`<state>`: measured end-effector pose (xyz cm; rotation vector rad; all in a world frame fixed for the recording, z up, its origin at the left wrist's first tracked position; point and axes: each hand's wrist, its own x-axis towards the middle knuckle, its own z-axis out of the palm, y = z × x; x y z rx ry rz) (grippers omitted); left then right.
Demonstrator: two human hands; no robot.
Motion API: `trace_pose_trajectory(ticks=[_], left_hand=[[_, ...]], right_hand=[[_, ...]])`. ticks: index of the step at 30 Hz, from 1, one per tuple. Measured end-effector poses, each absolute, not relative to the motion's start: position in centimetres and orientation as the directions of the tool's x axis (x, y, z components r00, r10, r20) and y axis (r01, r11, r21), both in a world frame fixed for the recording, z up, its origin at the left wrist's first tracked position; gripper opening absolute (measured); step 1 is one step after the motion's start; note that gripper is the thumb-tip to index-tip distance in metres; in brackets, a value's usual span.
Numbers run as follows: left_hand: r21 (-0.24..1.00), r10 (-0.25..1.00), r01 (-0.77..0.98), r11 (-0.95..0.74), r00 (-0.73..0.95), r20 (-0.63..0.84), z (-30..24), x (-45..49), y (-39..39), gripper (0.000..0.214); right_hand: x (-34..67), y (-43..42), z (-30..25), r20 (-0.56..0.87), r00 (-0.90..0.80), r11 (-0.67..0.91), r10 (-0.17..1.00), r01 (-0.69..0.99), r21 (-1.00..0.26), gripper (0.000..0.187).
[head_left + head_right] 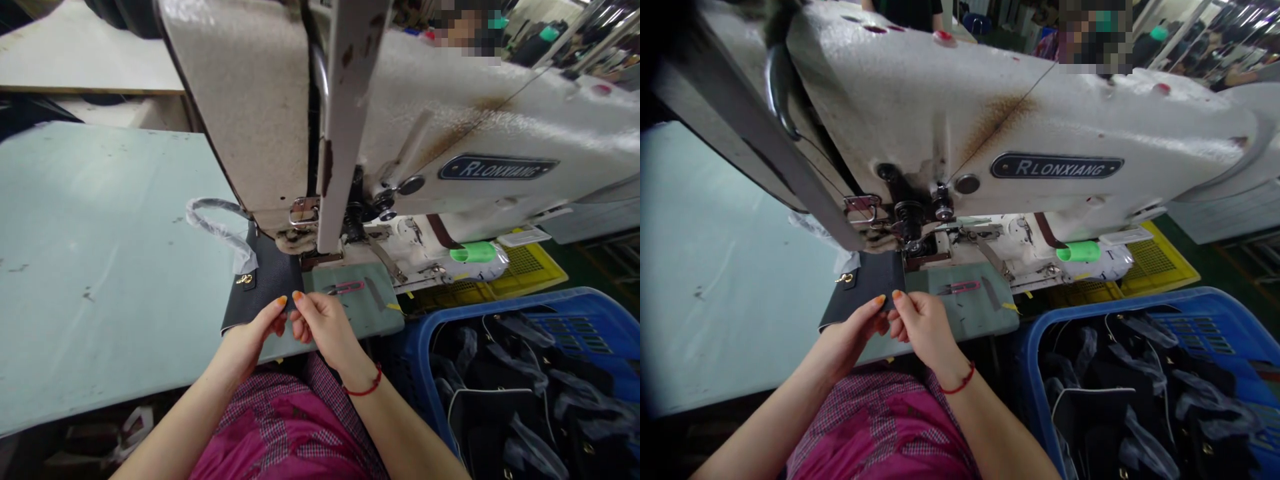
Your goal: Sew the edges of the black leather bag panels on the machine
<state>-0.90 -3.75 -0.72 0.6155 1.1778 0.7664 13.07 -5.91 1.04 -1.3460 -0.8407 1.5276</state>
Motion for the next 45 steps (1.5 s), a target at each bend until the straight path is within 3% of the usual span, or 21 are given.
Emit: trace_pose_trajectory(ticks=[4,8,19,26,45], left_hand=[[0.699,0.730,-0.237,0.675,0.351,-0.586,-0.1,-0.3,-3.6,0.057],[0.649,0.691,-0.242,0.722,0.312,-0.652,0.2,-0.4,-3.5,0.050],[0.611,0.708,-0.363,0.704,0.284,-0.647,0.3,-0.2,-4.0,0.042],[0.639,0.723,-0.345,0.687,0.238,-0.648,0.0,-0.2,-3.7,0.039],[0.758,0.784,-0.230,0.611,0.307,-0.539,-1.1,-0.5,0.5,0.040]], right_hand=[[13.3,-6.3,1.3,-0.303,-0.009,-0.301,0.953,-0.151,-0.942,0.049],[13.5,-6.6,1.5,-0.300,-0.023,-0.301,0.953,-0.130,-0.945,0.044],[13.6,-7.1,2.0,-0.236,0.044,-0.234,0.971,-0.050,-0.971,0.038],[13.6,-6.7,2.1,-0.237,0.066,-0.234,0.969,-0.054,-0.971,0.037],[13.7,-3.0,1.5,-0.205,0.061,-0.200,0.977,-0.077,-0.977,0.039]])
